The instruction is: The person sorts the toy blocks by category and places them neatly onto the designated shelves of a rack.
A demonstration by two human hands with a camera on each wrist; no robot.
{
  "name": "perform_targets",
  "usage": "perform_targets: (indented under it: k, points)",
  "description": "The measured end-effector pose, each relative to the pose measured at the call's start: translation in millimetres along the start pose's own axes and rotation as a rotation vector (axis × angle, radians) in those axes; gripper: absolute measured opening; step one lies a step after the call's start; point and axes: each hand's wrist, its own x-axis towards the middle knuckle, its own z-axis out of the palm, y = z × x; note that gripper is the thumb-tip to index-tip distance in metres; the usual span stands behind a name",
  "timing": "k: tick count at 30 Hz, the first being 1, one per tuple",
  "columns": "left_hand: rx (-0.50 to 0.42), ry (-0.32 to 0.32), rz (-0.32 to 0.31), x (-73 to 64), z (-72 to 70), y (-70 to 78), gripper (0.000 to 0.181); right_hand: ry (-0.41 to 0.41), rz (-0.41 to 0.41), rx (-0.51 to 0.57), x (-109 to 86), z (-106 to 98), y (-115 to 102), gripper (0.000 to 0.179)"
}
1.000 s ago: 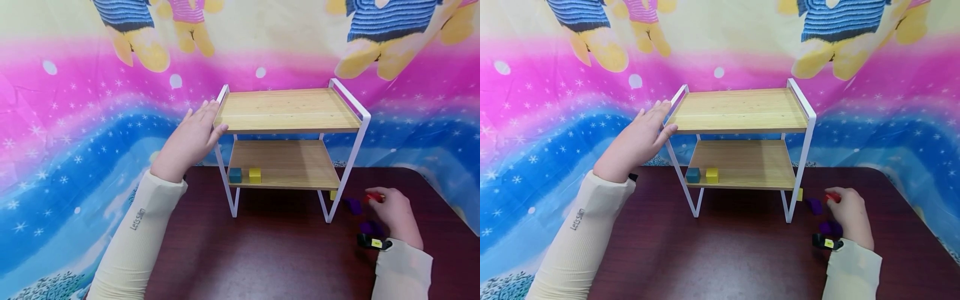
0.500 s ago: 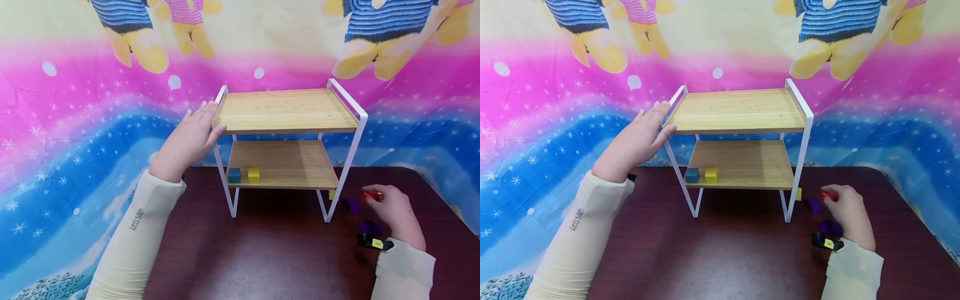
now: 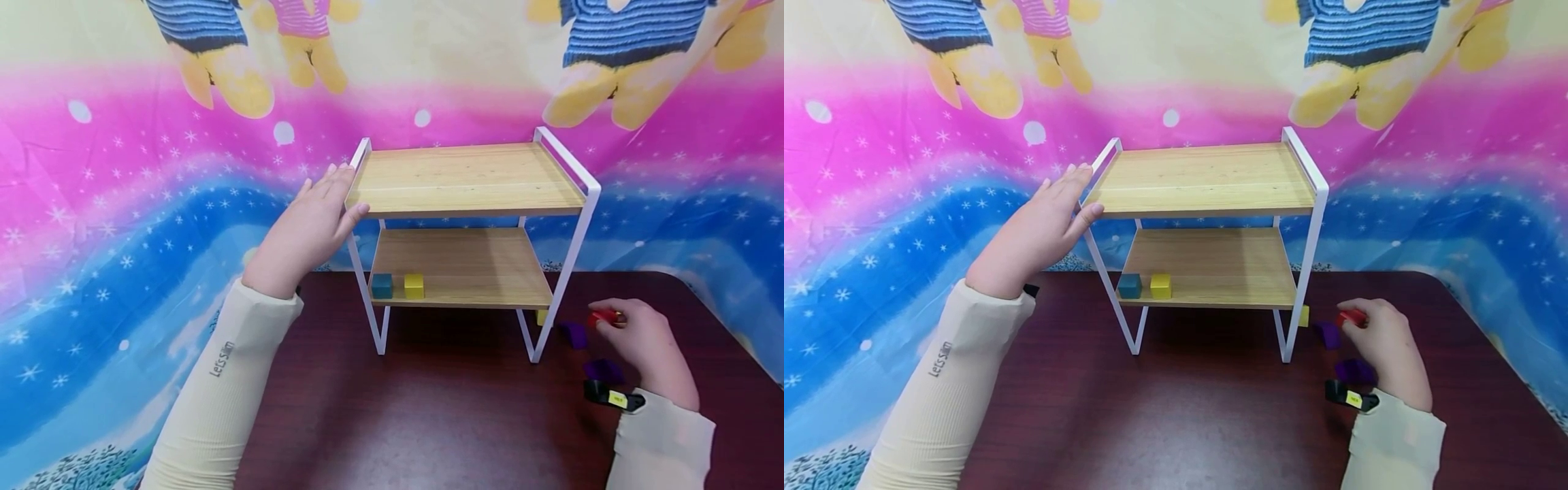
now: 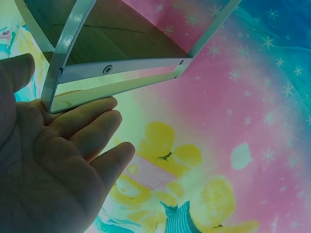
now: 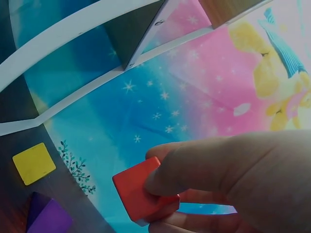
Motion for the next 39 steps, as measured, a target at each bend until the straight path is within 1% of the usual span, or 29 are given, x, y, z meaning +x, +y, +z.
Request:
perform_targets:
  k: [11, 17, 27, 36, 39]
  points:
    - [-0.009, 0.008, 0.006, -0.6, -0.5, 0.7, 0.074, 0.006, -0.013, -0.019, -3.3, -4, -7, 0.031]
    - [-0.006, 0.013, 0.002, -1.3, -0.7, 1.3, 0.074, -0.004, -0.005, -0.02, -5.8, -7, -11, 0.033]
    - [-0.008, 0.016, 0.003, -1.6, -0.3, 0.4, 0.074, -0.042, -0.035, -0.028, -8.4, -15, -17, 0.032]
    - [-0.003, 0.019, 0.002, 0.3, 2.2, 1.0, 0.075, -0.02, -0.072, -0.05, -12.6, -19, -24, 0.031]
    - [0.0, 0.019, -0.001, 0.3, 2.4, 0.6, 0.075, -0.02, -0.07, -0.052, -14.1, -21, -27, 0.033]
